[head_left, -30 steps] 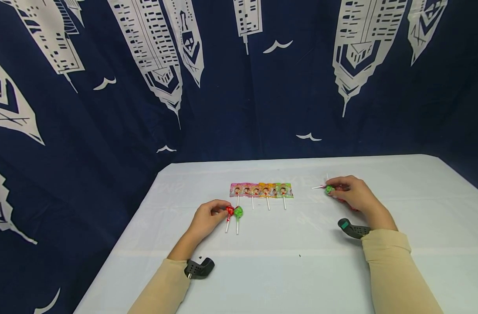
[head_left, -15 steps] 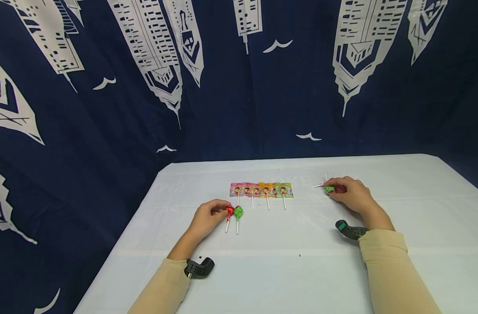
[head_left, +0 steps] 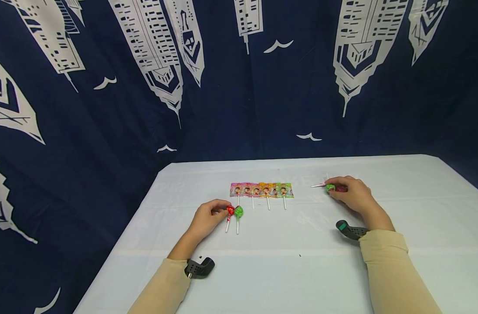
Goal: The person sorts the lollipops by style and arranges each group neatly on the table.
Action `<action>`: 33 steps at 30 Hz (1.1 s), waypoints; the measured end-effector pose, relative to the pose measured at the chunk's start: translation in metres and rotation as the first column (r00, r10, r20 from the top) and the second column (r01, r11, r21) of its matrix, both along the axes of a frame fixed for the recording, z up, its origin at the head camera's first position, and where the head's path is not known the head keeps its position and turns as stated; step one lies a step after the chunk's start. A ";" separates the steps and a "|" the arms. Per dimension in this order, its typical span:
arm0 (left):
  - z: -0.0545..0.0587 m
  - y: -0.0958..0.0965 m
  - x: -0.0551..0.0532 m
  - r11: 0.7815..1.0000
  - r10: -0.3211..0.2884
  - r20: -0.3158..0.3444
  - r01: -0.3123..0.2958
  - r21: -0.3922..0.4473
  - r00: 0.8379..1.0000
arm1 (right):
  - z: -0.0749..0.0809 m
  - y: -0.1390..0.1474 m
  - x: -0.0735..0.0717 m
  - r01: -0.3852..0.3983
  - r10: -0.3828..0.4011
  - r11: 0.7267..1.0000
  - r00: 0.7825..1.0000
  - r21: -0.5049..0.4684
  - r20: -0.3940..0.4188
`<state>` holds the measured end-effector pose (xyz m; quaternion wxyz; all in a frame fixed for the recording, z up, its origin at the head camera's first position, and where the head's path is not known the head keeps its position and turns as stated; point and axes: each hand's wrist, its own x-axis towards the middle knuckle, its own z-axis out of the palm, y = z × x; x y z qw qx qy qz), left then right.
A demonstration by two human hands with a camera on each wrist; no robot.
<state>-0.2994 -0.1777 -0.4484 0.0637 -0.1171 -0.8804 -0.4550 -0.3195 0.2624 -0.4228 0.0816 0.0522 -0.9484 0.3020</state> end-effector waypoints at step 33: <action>0.004 0.002 0.003 1.000 0.000 0.008 0.000 0.011 1.000 | 0.020 -0.015 0.002 -0.040 0.003 0.975 0.986 -0.218 -0.166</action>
